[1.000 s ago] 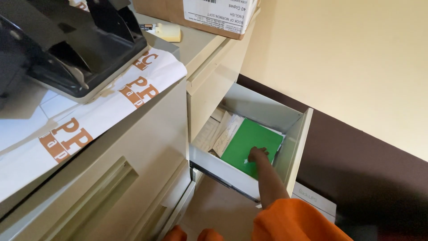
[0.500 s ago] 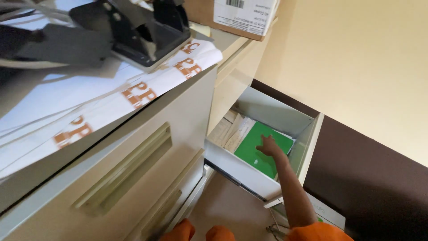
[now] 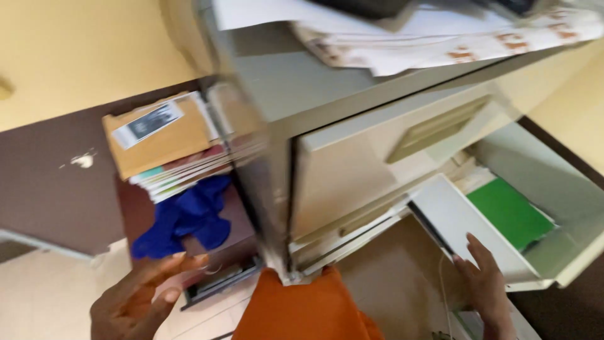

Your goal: Organizing folders and documents within filing cabinet drawers and on a side table.

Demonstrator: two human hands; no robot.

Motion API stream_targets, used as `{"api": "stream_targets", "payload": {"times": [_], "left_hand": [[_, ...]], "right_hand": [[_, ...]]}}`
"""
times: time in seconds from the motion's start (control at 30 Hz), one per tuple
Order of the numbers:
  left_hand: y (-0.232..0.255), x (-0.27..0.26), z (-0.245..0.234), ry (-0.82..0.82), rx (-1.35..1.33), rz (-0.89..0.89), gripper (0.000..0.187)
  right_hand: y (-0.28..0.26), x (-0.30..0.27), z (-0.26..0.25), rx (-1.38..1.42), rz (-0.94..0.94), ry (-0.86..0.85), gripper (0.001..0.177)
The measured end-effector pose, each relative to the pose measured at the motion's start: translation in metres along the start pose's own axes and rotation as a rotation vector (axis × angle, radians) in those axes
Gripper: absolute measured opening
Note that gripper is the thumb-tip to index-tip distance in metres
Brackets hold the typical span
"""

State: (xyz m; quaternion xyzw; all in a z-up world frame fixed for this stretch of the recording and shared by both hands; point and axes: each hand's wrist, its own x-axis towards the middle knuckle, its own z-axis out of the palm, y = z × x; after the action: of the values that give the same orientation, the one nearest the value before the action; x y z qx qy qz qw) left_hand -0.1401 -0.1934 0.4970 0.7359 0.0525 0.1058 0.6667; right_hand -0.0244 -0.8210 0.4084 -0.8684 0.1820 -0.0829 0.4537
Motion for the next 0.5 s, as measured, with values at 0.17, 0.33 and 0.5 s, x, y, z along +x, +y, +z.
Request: {"api": "stream_targets", "payload": {"times": [0.17, 0.33, 0.5], "left_hand": [[0.015, 0.014, -0.075, 0.126, 0.025, -0.077, 0.042], [0.003, -0.002, -0.115, 0.156, 0.042, -0.085, 0.042], [-0.005, -0.009, -0.114, 0.16, 0.001, -0.099, 0.042]], "right_hand": [[0.15, -0.019, 0.025, -0.476, -0.685, -0.023, 0.049], [0.201, -0.056, 0.024, -0.496, -0.508, -0.097, 0.059], [0.228, -0.057, 0.021, -0.599, -0.125, -0.109, 0.083]]}}
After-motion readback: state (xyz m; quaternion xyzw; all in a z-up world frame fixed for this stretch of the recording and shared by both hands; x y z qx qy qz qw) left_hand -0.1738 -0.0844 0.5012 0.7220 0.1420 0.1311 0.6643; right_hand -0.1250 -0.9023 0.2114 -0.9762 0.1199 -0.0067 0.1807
